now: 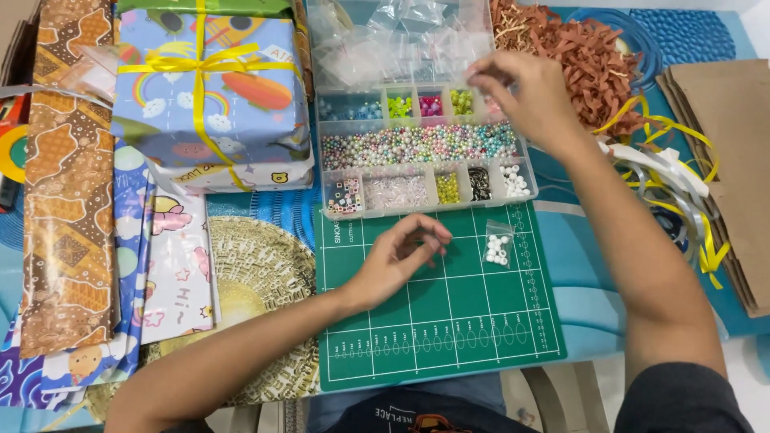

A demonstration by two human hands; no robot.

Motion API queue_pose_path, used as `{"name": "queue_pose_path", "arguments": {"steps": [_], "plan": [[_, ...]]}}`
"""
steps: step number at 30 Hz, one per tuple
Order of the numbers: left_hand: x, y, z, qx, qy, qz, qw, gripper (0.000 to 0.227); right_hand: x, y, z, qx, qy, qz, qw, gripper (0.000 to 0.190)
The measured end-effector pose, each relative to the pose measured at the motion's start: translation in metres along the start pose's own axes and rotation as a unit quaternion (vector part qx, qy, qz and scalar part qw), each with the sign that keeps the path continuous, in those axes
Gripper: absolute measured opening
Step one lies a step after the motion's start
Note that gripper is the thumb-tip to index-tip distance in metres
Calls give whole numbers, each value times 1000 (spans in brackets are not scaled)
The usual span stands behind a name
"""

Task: The person is carefully picking out small decorative beads from a plastic organizer and placing them into a small clear plastic bag.

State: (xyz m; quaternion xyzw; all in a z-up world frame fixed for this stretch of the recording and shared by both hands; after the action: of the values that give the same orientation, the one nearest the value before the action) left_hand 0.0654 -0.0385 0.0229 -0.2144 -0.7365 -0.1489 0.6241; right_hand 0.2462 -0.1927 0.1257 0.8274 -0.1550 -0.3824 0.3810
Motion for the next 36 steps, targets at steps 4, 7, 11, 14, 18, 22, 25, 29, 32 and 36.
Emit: {"name": "queue_pose_path", "arguments": {"steps": [4, 7, 11, 14, 18, 22, 25, 29, 32, 36], "plan": [[12, 10, 5, 83, -39, -139, 986, 16, -60, -17, 57, -18, -82, -206, 975, 12], [27, 17, 8, 119, -77, -145, 979, 37, -62, -60, 111, -63, -196, -387, 899, 17], [30, 15, 2, 89, -83, -142, 982, 67, -66, -119, 167, -66, -264, -547, 792, 21], [21, 9, 0, 61, -58, -127, 988, 51, -68, -136, 179, -36, -252, -594, 763, 21], [8, 9, -4, 48, -16, -79, 996, 56, -68, -129, 172, 2, -221, -588, 778, 22], [6, 8, -6, 45, -13, -79, 996, 59, -73, -124, 166, 24, -234, -614, 754, 23], [2, 9, -7, 48, -1, -65, 997, 58, -72, -124, 166, 32, -235, -622, 746, 20], [-5, 10, -6, 42, 23, -24, 999, 56, -66, -128, 169, 27, -241, -619, 747, 16], [-7, 11, -4, 46, 33, -14, 998, 55, -72, -124, 167, 15, -239, -608, 757, 15], [-2, 14, -1, 60, 50, 52, 996, 47, -96, -109, 162, -23, -246, -581, 775, 16]]}}
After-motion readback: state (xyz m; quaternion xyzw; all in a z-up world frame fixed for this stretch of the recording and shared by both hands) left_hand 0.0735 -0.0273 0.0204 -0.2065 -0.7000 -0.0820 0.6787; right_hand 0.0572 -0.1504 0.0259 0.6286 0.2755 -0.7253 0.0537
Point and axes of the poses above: each hand's wrist, its own z-axis away from the middle knuckle, its own y-axis out of the back of the hand, x = y × z, the point moved 9 cm from there along -z, towards the middle knuckle, and after that the axes turned 15 degrees about -z, right-handed, at the moved point
